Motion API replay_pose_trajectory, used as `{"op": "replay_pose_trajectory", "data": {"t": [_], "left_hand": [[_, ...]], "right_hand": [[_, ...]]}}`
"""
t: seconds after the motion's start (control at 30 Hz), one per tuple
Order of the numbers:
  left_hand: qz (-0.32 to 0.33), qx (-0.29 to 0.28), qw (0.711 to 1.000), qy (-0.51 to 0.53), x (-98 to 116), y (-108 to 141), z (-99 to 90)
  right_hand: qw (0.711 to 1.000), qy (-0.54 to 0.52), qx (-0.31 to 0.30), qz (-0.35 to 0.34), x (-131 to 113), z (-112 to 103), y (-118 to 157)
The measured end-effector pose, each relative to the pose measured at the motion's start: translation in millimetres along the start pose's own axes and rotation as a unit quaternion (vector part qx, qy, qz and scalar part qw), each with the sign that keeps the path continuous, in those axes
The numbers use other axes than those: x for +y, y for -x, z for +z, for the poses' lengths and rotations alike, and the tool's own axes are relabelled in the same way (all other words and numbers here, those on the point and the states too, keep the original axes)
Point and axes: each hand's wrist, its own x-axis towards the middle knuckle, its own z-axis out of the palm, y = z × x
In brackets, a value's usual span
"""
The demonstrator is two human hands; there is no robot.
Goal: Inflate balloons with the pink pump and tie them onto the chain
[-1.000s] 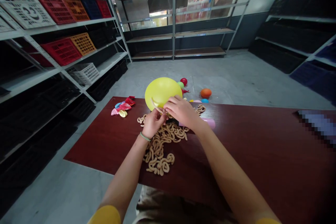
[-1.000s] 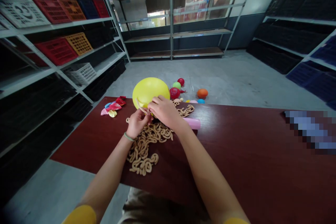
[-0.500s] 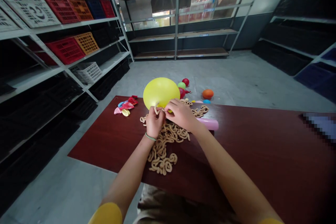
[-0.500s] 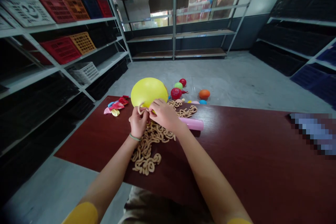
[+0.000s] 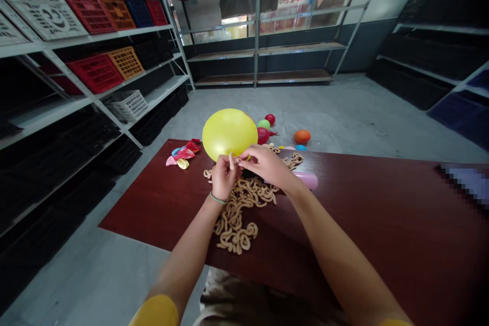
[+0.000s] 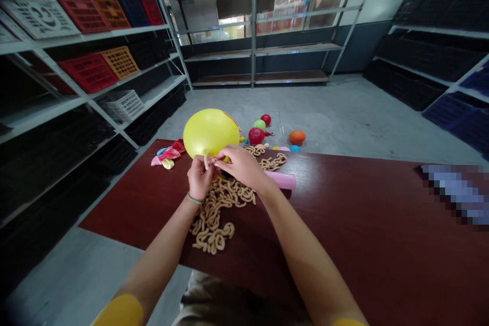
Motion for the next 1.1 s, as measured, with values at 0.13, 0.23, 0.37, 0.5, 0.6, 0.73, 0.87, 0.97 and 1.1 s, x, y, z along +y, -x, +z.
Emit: {"op": "replay_pose_trajectory", "data": {"t": [0.13, 0.23, 0.37, 0.5, 0.6, 0.73, 0.87, 0.97, 1.1], "left_hand": [[-0.012, -0.017, 1.0, 0.019, -2.1, -1.4, -0.1], [-0.021, -0.017, 0.999, 0.039, -1.5, -2.1, 1.9], [-0.04, -0.014, 0.994, 0.097, 1.4, -3.8, 5.4], [-0.077, -0.001, 0.987, 0.144, 1.1, -6.3, 6.3], [-0.091, -0.01, 0.983, 0.159, 0.3, -7.5, 5.8], [-0.111, -0.021, 0.98, 0.164, 2.1, -8.2, 6.2], [-0.122, -0.04, 0.979, 0.16, 5.6, -7.7, 7.1], [-0.126, -0.05, 0.978, 0.159, 7.2, -7.2, 7.2], [-0.132, -0.033, 0.978, 0.156, 5.7, -8.2, 6.9]], "right_hand": [[0.999, 0.02, 0.016, 0.027, 0.3, -3.5, 0.8], [0.999, 0.017, 0.027, 0.043, -1.4, -6.0, 1.7], [0.998, 0.009, 0.032, 0.056, -3.6, -10.4, 1.8], [0.998, 0.021, 0.034, 0.05, -1.8, -18.1, 1.8], [0.996, 0.081, 0.047, 0.016, -0.5, -19.1, 2.8], [0.967, 0.239, 0.089, -0.005, 0.2, -7.9, 3.3], [0.932, 0.346, 0.102, -0.012, 7.9, 3.3, 3.1], [0.925, 0.365, 0.106, -0.024, 17.2, 4.8, 3.4], [0.932, 0.345, 0.103, -0.026, 22.7, 2.6, 3.6]]}}
